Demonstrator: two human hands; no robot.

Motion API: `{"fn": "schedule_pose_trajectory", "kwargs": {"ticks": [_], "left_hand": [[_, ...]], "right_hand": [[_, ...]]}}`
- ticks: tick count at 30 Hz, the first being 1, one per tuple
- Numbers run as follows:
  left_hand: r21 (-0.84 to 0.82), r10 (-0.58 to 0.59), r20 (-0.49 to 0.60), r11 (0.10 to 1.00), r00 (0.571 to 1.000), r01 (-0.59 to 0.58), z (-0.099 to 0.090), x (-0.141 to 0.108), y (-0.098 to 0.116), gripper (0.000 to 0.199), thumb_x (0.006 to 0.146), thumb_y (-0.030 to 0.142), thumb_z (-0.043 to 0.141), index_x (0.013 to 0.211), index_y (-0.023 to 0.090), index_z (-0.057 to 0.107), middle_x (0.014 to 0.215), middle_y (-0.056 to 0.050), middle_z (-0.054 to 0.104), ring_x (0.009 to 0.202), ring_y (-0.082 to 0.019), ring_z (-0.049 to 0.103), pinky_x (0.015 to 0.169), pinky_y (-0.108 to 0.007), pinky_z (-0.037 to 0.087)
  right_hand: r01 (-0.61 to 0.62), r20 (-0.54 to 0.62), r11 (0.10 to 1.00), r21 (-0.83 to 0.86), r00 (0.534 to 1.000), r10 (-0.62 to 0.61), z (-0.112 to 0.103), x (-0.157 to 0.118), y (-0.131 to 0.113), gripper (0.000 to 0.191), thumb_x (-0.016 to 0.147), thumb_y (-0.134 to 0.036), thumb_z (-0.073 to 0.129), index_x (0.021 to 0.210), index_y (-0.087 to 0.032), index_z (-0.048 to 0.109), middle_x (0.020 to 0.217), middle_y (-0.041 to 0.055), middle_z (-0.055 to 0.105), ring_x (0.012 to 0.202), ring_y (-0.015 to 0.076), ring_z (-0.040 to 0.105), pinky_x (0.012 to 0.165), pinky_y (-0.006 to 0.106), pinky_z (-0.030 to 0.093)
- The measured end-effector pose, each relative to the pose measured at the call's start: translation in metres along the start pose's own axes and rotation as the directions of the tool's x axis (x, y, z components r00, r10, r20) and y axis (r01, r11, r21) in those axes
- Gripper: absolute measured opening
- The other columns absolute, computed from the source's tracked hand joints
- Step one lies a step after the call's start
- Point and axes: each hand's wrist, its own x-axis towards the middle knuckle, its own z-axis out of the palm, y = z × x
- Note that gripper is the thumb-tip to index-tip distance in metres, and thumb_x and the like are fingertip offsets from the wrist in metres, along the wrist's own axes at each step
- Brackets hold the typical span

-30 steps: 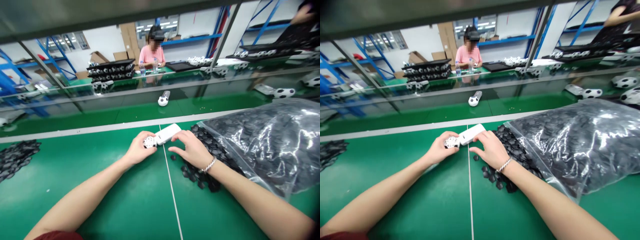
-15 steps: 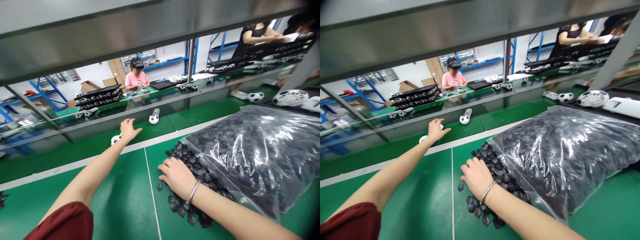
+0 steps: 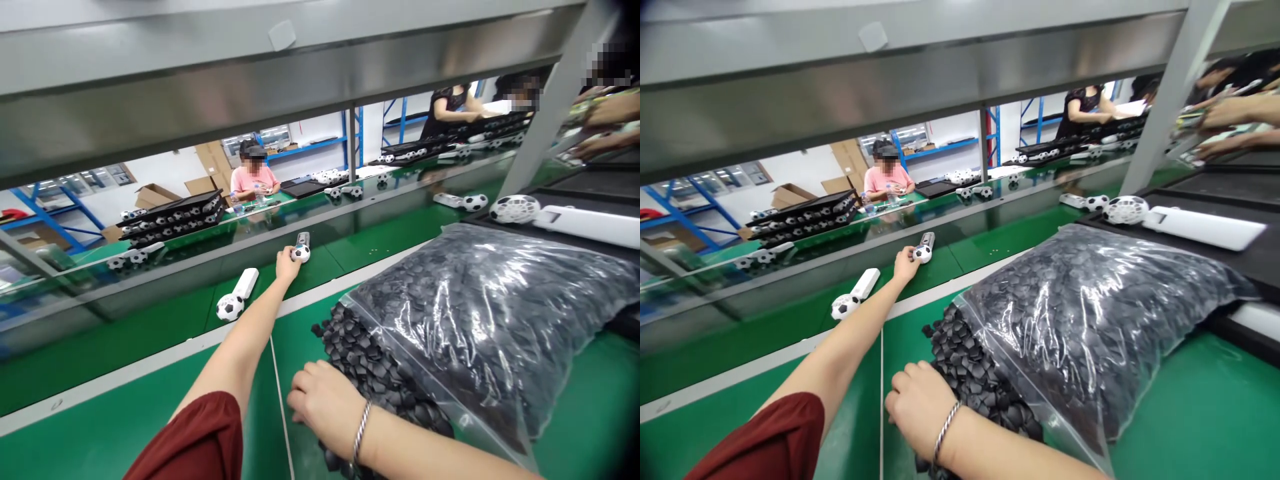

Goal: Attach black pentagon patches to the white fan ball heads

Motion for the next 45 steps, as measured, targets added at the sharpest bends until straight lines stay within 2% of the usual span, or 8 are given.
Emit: {"fn": "schedule_pose_trajectory", "kwargs": {"ticks": [6, 14, 18, 27, 30, 34, 38, 45], "left_hand": [[-0.023, 0.011, 0.066, 1.000, 0.998, -0.010, -0.014, 0.002, 0.002, 0.085, 0.058, 0.038, 0.073, 0.131, 0.026, 0.032, 0.128, -0.014, 0.038, 0.121, -0.029, 0.039, 0.096, -0.037, 0.034], [-0.115, -0.004, 0.077, 0.993, 0.997, 0.013, 0.041, 0.028, 0.047, 0.068, 0.066, 0.035, 0.069, 0.125, 0.020, 0.040, 0.127, -0.013, 0.042, 0.110, -0.026, 0.048, 0.091, -0.041, 0.038], [-0.169, -0.021, -0.003, 0.985, 1.000, 0.020, 0.039, 0.024, 0.067, 0.050, 0.068, 0.030, 0.065, 0.114, 0.019, 0.047, 0.116, -0.010, 0.049, 0.103, -0.023, 0.052, 0.089, -0.035, 0.040], [-0.275, 0.073, -0.144, 0.955, 0.987, -0.110, -0.109, -0.042, 0.067, 0.057, 0.063, 0.038, 0.063, 0.111, 0.013, 0.043, 0.103, -0.006, 0.058, 0.091, -0.017, 0.056, 0.078, -0.027, 0.046], [-0.223, 0.223, -0.033, 0.948, 0.974, -0.225, -0.173, -0.097, 0.058, 0.055, 0.062, 0.042, 0.064, 0.106, 0.014, 0.049, 0.095, -0.004, 0.060, 0.084, -0.018, 0.058, 0.072, -0.028, 0.047], [0.047, 0.149, 0.207, 0.986, 0.967, -0.162, -0.228, -0.177, 0.050, 0.059, 0.059, 0.045, 0.066, 0.109, 0.019, 0.052, 0.086, -0.001, 0.062, 0.075, -0.019, 0.060, 0.063, -0.027, 0.046], [0.196, 0.013, 0.405, 0.975, 0.914, -0.101, -0.217, -0.236, 0.037, 0.064, 0.057, 0.048, 0.066, 0.115, 0.022, 0.052, 0.089, -0.003, 0.065, 0.077, -0.023, 0.062, 0.061, -0.027, 0.047], [0.115, 0.007, 0.371, 0.992, 0.929, -0.053, -0.152, -0.257, 0.014, 0.069, 0.062, 0.054, 0.061, 0.122, 0.025, 0.045, 0.107, -0.006, 0.062, 0.095, -0.028, 0.059, 0.073, -0.034, 0.047]], "right_hand": [[-0.120, 0.024, 0.991, -0.053, 0.992, 0.121, -0.007, 0.000, -0.012, 0.007, 0.075, -0.022, 0.063, 0.075, -0.015, 0.062, 0.075, 0.0051, 0.061, 0.072, 0.0204, 0.055, 0.059, 0.033, 0.040], [-0.022, 0.017, 0.997, -0.069, 1.000, 0.023, -0.006, 0.009, -0.018, 0.012, 0.075, -0.021, 0.060, 0.066, -0.013, 0.062, 0.058, 0.0064, 0.060, 0.057, 0.0189, 0.055, 0.044, 0.029, 0.035], [0.084, 0.021, 0.993, -0.078, 0.996, -0.083, 0.000, 0.012, -0.015, 0.016, 0.076, -0.025, 0.057, 0.065, -0.013, 0.061, 0.056, 0.0069, 0.059, 0.052, 0.0171, 0.051, 0.041, 0.029, 0.032], [-0.027, -0.087, 0.992, -0.126, 0.996, 0.016, -0.008, 0.000, -0.018, 0.008, 0.080, -0.013, 0.049, 0.078, -0.011, 0.056, 0.068, 0.0068, 0.060, 0.063, 0.0194, 0.054, 0.053, 0.031, 0.038], [-0.063, -0.032, 0.993, -0.095, 0.998, 0.060, -0.016, -0.001, -0.015, 0.009, 0.081, -0.011, 0.048, 0.079, -0.012, 0.056, 0.071, 0.0079, 0.062, 0.066, 0.0199, 0.056, 0.056, 0.031, 0.038], [-0.122, 0.036, 0.992, 0.006, 0.992, 0.122, -0.021, -0.001, -0.004, 0.007, 0.080, -0.010, 0.051, 0.079, -0.013, 0.058, 0.074, 0.0079, 0.064, 0.069, 0.0190, 0.058, 0.061, 0.028, 0.038], [-0.138, 0.045, 0.987, 0.084, 0.990, 0.135, -0.020, 0.001, 0.004, 0.009, 0.083, -0.016, 0.049, 0.079, -0.016, 0.057, 0.074, 0.0038, 0.064, 0.070, 0.0153, 0.058, 0.062, 0.024, 0.039], [-0.098, -0.175, 0.906, 0.411, 0.967, 0.184, -0.023, -0.002, 0.010, 0.009, 0.082, -0.017, 0.049, 0.080, -0.017, 0.058, 0.079, 0.0028, 0.062, 0.074, 0.0139, 0.056, 0.067, 0.026, 0.044]]}}
